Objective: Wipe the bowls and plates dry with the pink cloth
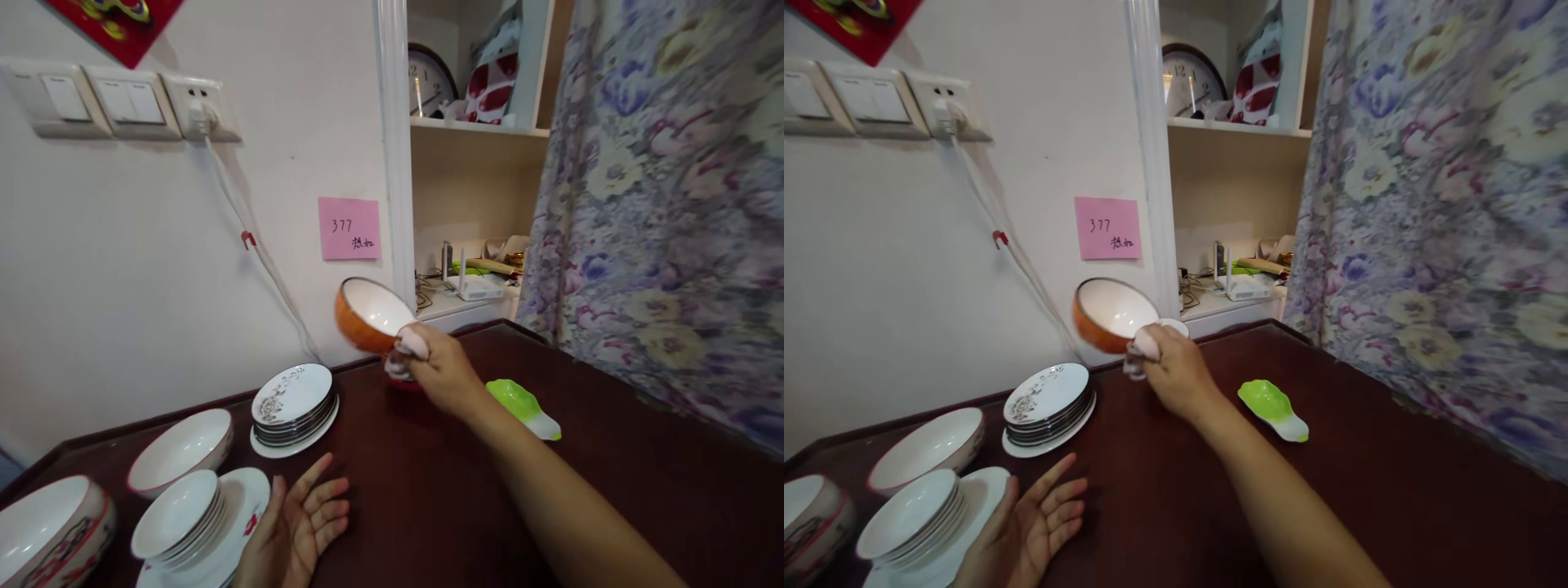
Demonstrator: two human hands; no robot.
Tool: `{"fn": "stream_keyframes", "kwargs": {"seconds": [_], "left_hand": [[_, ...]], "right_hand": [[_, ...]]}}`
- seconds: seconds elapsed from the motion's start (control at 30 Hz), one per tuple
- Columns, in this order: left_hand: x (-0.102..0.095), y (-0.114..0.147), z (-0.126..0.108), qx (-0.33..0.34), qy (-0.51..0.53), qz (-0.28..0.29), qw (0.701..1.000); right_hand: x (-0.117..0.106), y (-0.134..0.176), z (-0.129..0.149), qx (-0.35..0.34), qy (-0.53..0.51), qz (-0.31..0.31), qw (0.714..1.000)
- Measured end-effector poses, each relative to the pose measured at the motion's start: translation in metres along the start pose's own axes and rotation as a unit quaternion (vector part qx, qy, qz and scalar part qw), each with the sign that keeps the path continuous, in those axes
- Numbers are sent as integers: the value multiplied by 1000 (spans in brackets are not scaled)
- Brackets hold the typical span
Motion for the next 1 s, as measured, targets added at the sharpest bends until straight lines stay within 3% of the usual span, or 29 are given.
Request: {"fn": "stream_keyframes", "kwargs": {"seconds": [0.1, 0.17, 0.3, 0.53, 0.73, 1.0], "left_hand": [[0, -1, 1, -2, -4, -10, 1000], [0, -1, 2, 1, -7, -15, 1000], [-2, -1, 4, -2, -11, -21, 1000], [-7, 1, 6, -3, -22, -29, 999], [-5, 1, 5, 6, -38, -25, 999], [-3, 3, 5, 7, -52, -8, 999]], "right_hand": [[-24, -18, -31, 44, 164, 0, 986], [-30, -28, -48, 55, 206, 20, 977], [-23, -37, -67, 62, 245, 79, 964], [-6, -35, -77, 75, 276, 148, 947], [-2, -29, -82, 105, 236, 140, 956], [-21, -23, -108, 149, 26, 30, 988]]}}
Point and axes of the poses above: each hand's wrist, its own y-axis away from the middle knuckle, its own x-axis out of the palm, z = x × y, the point moved 7 cm from there along -y, towards the middle knuckle, and after that the axes turned 1 degree about x, right-handed, at the moved point
